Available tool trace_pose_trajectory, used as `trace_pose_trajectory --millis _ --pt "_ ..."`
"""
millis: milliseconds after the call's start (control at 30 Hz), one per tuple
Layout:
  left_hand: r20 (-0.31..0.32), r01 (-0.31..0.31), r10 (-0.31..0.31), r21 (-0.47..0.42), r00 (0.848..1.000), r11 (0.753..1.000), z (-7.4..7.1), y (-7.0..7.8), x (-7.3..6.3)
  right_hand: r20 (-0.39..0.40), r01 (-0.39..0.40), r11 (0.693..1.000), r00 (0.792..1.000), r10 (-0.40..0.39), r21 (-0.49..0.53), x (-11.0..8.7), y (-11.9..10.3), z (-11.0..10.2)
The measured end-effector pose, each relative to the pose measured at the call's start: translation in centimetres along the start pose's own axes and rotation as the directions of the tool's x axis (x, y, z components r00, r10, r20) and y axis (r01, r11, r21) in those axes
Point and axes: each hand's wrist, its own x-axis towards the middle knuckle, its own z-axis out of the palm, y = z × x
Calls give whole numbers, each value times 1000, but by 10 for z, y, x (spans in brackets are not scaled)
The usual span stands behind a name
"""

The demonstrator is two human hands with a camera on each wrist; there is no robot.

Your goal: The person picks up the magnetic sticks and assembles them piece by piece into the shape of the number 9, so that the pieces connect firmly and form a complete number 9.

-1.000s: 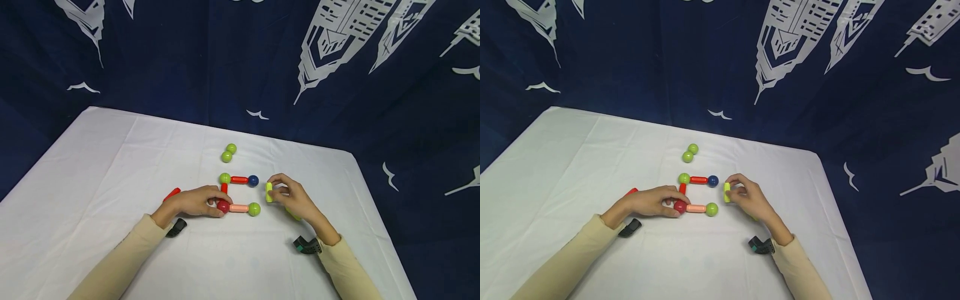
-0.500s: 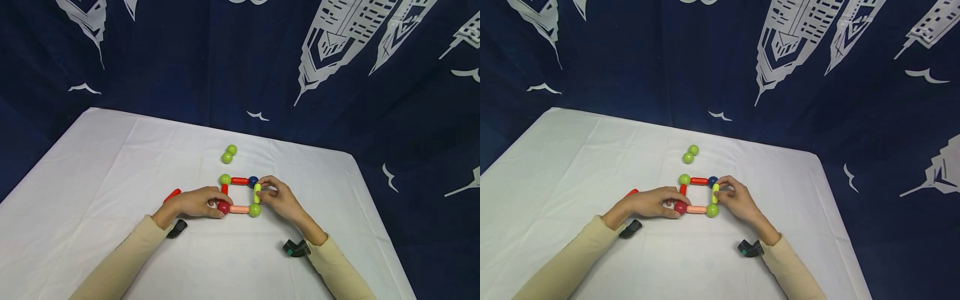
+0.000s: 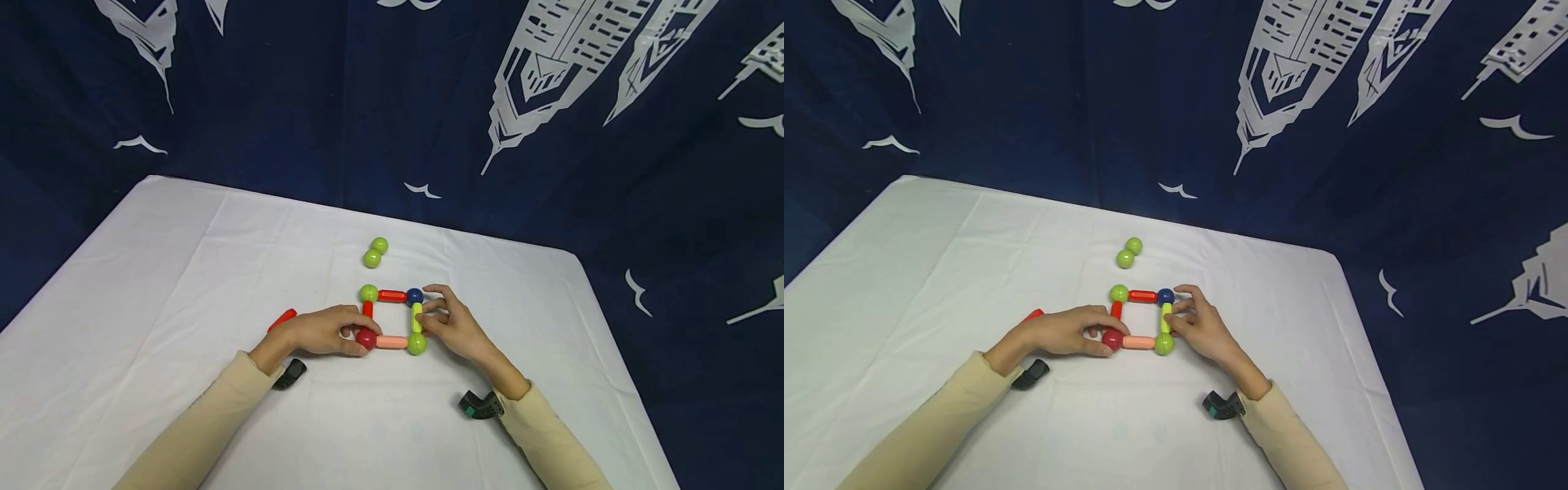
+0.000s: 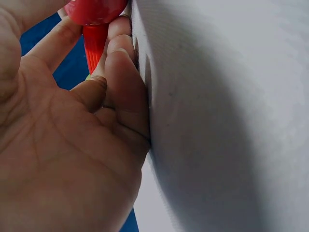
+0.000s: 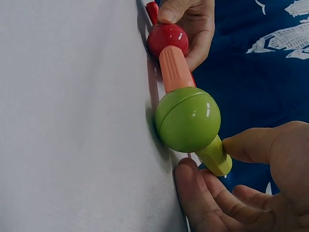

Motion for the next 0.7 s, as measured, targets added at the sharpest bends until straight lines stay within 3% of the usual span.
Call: trace_pose_trajectory --millis 700 --pt "-23 80 -80 6 997 997 1 2 -1 19 -56 989 998 59 -134 5 -3 -2"
